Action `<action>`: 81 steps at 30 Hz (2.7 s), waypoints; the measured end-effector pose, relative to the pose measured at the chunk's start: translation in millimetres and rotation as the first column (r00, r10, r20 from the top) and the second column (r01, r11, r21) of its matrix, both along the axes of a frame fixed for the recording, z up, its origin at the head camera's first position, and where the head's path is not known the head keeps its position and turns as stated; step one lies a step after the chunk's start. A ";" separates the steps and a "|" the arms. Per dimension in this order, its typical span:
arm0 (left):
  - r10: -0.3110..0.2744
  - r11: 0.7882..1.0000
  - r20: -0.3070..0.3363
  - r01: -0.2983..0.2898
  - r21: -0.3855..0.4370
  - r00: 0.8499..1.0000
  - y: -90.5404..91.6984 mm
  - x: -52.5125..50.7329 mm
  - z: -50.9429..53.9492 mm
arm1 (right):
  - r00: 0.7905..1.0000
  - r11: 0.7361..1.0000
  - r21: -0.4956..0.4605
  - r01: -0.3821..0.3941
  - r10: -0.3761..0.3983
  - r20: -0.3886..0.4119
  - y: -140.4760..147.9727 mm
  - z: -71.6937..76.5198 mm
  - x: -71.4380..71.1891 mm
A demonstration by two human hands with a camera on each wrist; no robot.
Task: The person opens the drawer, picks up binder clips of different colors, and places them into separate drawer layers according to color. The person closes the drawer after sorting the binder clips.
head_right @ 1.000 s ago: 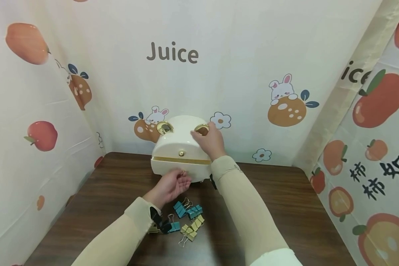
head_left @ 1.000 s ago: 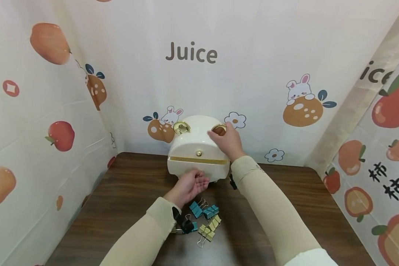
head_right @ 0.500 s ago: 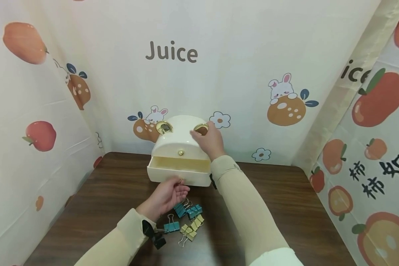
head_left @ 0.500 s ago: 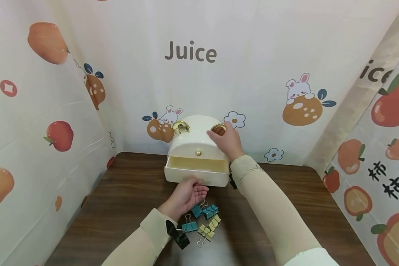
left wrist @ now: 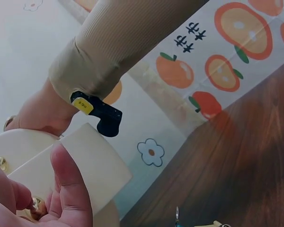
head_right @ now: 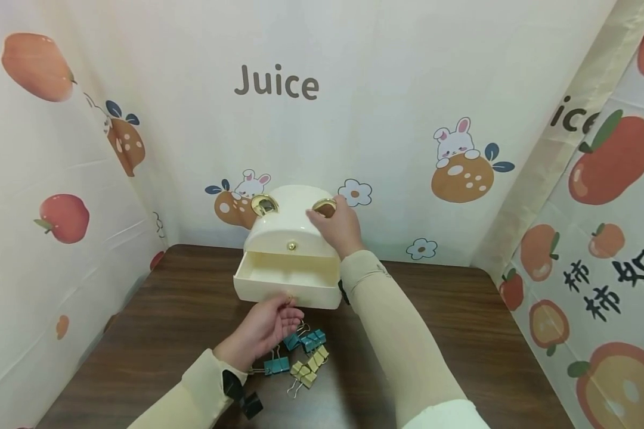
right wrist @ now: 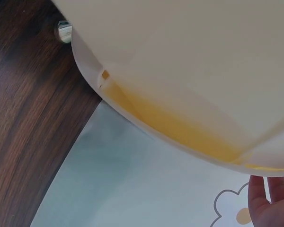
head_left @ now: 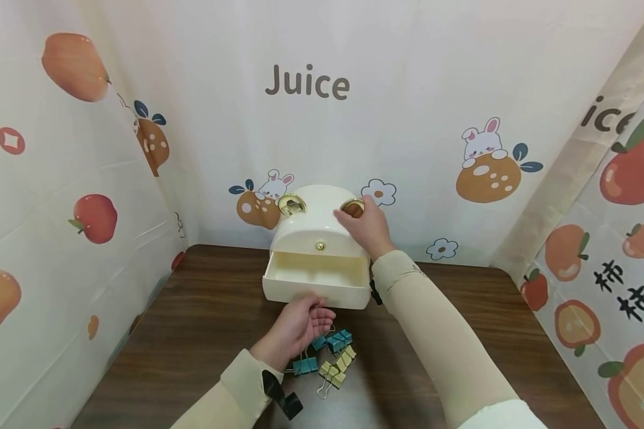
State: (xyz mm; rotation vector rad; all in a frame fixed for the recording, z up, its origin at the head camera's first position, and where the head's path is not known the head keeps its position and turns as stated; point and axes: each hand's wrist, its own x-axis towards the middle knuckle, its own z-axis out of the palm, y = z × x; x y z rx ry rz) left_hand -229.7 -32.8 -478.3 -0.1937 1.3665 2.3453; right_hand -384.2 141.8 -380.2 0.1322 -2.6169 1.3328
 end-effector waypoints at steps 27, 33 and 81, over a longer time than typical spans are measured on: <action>-0.053 0.966 -0.277 -0.021 -0.259 0.959 -30.3 50.6 3.5 | 1.000 1.000 0.011 -0.004 0.003 0.028 -2.4 2.6 1.9; -0.039 0.838 -0.479 -0.233 -0.493 0.877 -51.2 71.4 17.6 | 1.000 1.000 0.010 -0.013 0.013 0.026 -1.9 7.1 1.0; -0.514 0.229 -0.319 -0.230 -0.946 0.796 -93.6 73.9 -58.7 | 1.000 1.000 0.001 -0.004 0.004 0.021 -1.6 2.6 1.5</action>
